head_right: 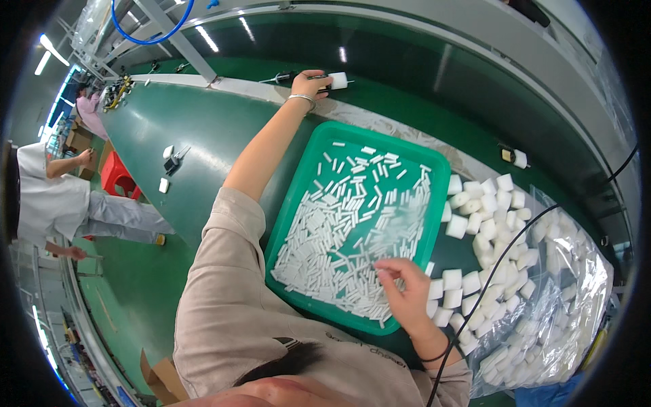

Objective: The person picks up a circuit board from a tray, slides a white foam cylinder from a large bag onto it by hand, and places the completed part on a conveyor belt.

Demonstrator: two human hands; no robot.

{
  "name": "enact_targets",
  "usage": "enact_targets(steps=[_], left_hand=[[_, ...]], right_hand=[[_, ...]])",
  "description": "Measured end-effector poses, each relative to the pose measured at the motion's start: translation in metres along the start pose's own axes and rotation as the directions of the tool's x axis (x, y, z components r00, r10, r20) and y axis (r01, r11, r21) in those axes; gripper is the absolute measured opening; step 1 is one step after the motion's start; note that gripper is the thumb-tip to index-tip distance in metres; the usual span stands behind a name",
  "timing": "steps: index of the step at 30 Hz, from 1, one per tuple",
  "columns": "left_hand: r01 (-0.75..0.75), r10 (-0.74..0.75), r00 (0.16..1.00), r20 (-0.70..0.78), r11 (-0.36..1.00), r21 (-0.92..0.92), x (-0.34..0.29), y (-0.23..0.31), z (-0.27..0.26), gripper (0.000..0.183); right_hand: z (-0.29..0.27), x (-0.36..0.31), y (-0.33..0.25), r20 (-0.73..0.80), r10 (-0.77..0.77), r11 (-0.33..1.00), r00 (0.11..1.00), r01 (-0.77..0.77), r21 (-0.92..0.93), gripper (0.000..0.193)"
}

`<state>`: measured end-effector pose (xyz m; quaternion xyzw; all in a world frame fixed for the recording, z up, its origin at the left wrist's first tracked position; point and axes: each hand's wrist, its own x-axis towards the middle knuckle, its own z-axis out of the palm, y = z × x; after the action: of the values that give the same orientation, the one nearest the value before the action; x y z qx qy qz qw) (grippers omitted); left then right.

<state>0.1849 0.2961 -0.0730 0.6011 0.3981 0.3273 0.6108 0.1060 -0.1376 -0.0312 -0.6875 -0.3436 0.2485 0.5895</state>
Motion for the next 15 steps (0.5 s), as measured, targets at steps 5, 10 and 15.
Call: enact_targets(steps=[5,10,15], left_hand=[[-0.37,0.627,0.764,0.152,0.232,0.9,0.021,0.021,-0.008,0.063],[-0.157,0.252,0.96,0.126,0.105,0.982,0.043,0.031,-0.054,0.049],[-0.153,0.431,0.896,-0.107,0.526,0.837,0.042,0.017,-0.08,0.025]], right_hand=[[-0.004,0.002,-0.006,0.09,0.001,0.979,0.996,0.018,-0.203,0.02],[0.009,0.007,-0.02,0.147,-0.22,0.806,0.964,0.264,-0.529,0.033],[0.011,0.002,0.0,0.337,-0.231,0.698,0.913,0.397,-0.596,0.03]])
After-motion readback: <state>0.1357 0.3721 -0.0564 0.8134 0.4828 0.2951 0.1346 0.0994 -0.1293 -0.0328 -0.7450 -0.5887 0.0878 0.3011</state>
